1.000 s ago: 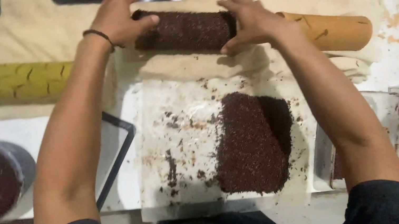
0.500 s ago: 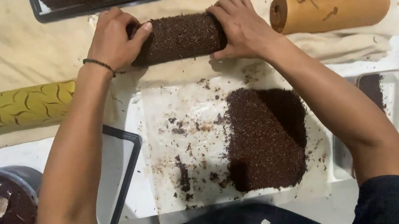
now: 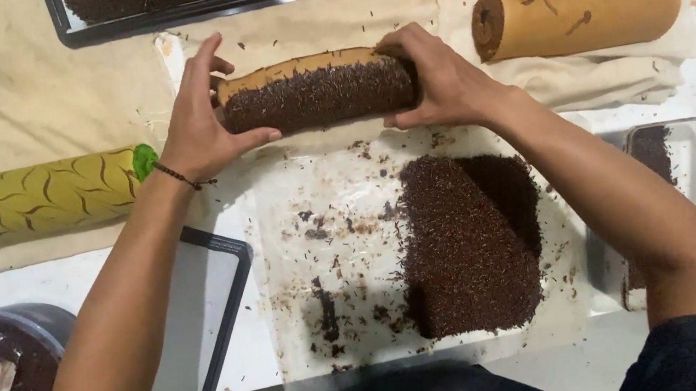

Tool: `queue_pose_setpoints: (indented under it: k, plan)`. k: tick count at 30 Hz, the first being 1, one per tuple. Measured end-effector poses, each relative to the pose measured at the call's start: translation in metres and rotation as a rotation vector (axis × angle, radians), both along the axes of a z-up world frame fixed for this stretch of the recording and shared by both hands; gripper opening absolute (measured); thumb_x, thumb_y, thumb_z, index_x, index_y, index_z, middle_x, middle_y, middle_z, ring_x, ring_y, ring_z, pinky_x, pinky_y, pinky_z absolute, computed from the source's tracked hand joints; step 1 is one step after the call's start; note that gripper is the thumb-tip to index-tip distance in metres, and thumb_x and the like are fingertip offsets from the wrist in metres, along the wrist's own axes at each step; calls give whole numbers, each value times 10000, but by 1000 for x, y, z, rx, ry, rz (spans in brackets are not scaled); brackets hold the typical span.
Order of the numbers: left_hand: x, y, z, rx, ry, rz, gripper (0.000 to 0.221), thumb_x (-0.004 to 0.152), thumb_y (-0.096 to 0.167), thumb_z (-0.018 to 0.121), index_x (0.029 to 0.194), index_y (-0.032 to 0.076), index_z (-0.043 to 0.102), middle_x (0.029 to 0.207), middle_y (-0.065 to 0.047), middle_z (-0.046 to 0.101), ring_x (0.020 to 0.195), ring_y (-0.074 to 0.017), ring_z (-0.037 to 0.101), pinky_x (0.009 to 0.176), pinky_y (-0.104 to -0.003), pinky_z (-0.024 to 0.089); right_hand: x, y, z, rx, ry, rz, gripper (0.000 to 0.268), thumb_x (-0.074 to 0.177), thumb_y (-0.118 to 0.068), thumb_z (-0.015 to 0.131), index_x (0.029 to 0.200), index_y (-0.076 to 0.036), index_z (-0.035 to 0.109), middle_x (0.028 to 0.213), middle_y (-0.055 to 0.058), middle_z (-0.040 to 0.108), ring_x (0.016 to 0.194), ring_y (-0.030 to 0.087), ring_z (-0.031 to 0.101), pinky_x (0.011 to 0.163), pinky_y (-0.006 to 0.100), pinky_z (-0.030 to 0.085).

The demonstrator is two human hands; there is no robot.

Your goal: Applying chocolate frosting to rolled cakes and coating them with chocolate sprinkles.

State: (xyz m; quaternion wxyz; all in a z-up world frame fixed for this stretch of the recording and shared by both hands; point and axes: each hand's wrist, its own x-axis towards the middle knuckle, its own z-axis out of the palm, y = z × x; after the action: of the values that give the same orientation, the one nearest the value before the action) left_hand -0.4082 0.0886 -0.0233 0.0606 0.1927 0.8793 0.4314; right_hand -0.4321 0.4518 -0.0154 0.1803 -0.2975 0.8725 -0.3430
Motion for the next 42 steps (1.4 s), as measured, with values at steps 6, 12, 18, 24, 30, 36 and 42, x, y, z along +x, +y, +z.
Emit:
queue_pose_setpoints:
  k: [6, 12, 18, 24, 30, 36, 42]
  plan:
    - [-2, -5, -12, -37, -266, -72, 870, 698, 425, 898, 1414, 118, 510, 1390, -146, 561, 1323, -372, 500, 1113, -579, 389, -6, 8, -13, 25, -144, -35, 919, 665, -330, 944, 1425, -94, 483, 1267, 179, 449, 1207, 413, 530, 1081, 573, 456]
    - [-11, -3, 1, 133, -314, -136, 886, 665, 134, 954, 1430, 101, 507, 1408, -171, 579, 1344, -430, 514, 1185, -609, 332, -10, 1, 12, -11, -280, 79, 823, 701, -92, 926, 1337, 11, 414, 1255, 341, 583, 1209, 556, 591, 1073, 682, 462]
    - [-42, 0, 11, 13, -532, -113, 910, 681, 281, 877, 1489, 193, 468, 1558, -165, 456, 1402, -410, 435, 1175, -602, 322, -33, -5, 20, -29, -420, 12, 1002, 706, -230, 894, 1489, -129, 276, 1537, 267, 396, 1394, 480, 438, 1134, 652, 383]
    - [-82, 6, 18, 76, -986, 86, 532, 832, 336, 674, 1343, 223, 577, 1431, -89, 546, 1216, -258, 595, 1114, -438, 479, -77, -31, 58, 47, -909, -181, 680, 803, -255, 684, 1444, -208, 462, 1408, 197, 602, 1124, 319, 707, 986, 433, 611]
    - [-86, -17, -8, 557, -1195, 236, 218, 925, 356, 688, 1019, 170, 628, 861, 13, 685, 687, -165, 664, 545, -319, 555, -112, -34, 44, 14, -1015, -169, 442, 932, -186, 552, 1356, -63, 541, 1309, 138, 649, 1156, 296, 666, 938, 441, 569]
    - [-57, -33, 51, 795, -1135, 158, 285, 881, 287, 699, 1089, 92, 682, 935, -38, 731, 752, -169, 714, 669, -285, 608, -121, -42, 72, -81, -1106, -31, 675, 781, -459, 560, 1312, -42, 534, 1208, 134, 597, 1077, 276, 596, 936, 407, 507]
    - [38, -72, 110, 1109, -1019, 165, 204, 901, 229, 692, 1030, 74, 719, 991, -49, 752, 939, -209, 743, 848, -368, 635, -113, -89, 52, -254, -1206, 155, 413, 1011, -385, 574, 1239, -45, 634, 1091, 93, 710, 933, 192, 689, 820, 346, 575]
